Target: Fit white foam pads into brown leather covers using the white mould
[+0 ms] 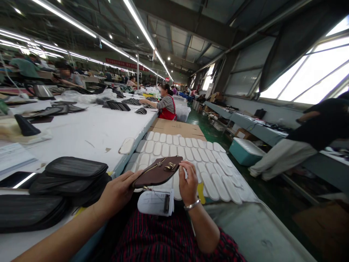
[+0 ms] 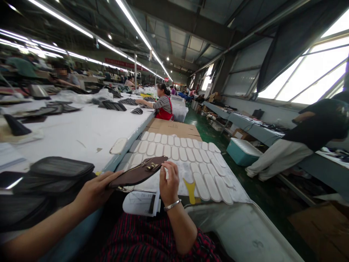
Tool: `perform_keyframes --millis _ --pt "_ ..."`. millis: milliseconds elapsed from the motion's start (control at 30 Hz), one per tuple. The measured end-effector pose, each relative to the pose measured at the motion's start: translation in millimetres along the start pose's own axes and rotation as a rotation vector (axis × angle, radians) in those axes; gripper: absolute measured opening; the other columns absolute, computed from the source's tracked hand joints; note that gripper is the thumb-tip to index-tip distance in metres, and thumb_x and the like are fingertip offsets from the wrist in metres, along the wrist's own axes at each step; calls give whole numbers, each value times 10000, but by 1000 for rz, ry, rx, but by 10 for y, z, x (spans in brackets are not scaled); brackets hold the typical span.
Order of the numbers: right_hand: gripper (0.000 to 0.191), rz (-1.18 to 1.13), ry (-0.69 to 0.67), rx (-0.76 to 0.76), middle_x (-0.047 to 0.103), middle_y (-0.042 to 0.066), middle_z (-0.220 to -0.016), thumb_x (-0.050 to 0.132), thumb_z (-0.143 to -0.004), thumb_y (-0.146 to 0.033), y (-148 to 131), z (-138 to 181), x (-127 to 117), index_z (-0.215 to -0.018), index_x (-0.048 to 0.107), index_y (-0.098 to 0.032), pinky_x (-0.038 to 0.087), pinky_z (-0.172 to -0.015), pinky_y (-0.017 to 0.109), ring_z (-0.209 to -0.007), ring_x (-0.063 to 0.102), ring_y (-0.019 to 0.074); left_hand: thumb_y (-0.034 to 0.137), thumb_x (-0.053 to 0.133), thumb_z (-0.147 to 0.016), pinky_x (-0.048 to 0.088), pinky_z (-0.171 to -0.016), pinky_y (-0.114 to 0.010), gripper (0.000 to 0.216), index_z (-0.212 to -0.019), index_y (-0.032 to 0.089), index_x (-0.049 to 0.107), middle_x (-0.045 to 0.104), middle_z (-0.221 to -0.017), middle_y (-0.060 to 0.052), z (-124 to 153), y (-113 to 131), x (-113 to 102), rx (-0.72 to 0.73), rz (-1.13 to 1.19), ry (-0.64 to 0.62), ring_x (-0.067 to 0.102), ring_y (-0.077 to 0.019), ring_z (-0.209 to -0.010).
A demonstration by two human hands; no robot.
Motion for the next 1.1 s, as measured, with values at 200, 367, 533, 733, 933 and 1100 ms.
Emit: perform_keyframes --millis 200,367,533,733,933,1100 --pt "160 105 -5 -159 580 90 -972 462 -852 -196 -9 -33 -18 -972 568 -182 440 -860 398 -975 519 196 300 428 -853 502 -671 -221 298 -1089 196 578 636 -857 -39 -28 77 -63 -192 286 -31 623 -146 -753" --pt "135 274 -171 -216 576 55 -788 483 -841 -186 -108 -87 -102 -732 563 -179 419 -774 363 -804 513 179 302 439 -855 493 -729 -234 293 -1088 211 592 651 -900 -43 -4 52 -39 -240 371 -48 619 -159 -825" --pt "125 264 -310 -277 597 56 -817 493 -836 -181 -164 -13 -116 -789 609 -185 417 -773 354 -822 532 176 309 470 -830 473 -771 -249 310 -1100 222 596 656 -971 -42 -24 -17 -57 -290 381 -53 611 -173 -876" --pt "161 200 -124 -281 599 72 -897 547 -805 -173 -83 41 -148 -952 610 -195 457 -778 366 -864 552 190 444 468 -814 463 -603 -225 320 -870 181 641 642 -725 -13 -18 87 -41 -516 622 -206 595 -172 -697" --pt "106 269 -12 -317 585 66 -837 600 -787 -188 -102 12 -125 -891 581 -202 451 -774 366 -823 536 190 517 464 -795 407 -477 -204 391 -773 146 585 577 -614 6 59 303 -14 -696 945 -364 536 -137 -553" --pt "54 263 -105 -283 595 68 -817 571 -813 -241 -103 -118 -108 -796 574 -190 421 -798 369 -820 529 194 412 425 -842 448 -578 -219 313 -834 163 616 619 -725 -24 -32 176 -97 -404 504 -191 583 -155 -660"
Point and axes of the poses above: each hand's wrist, its own z-axis away from the middle knuckle, its own x-axis out of the palm, y = z × x, the point moved 1 cm from there along -z, towards the middle knuckle
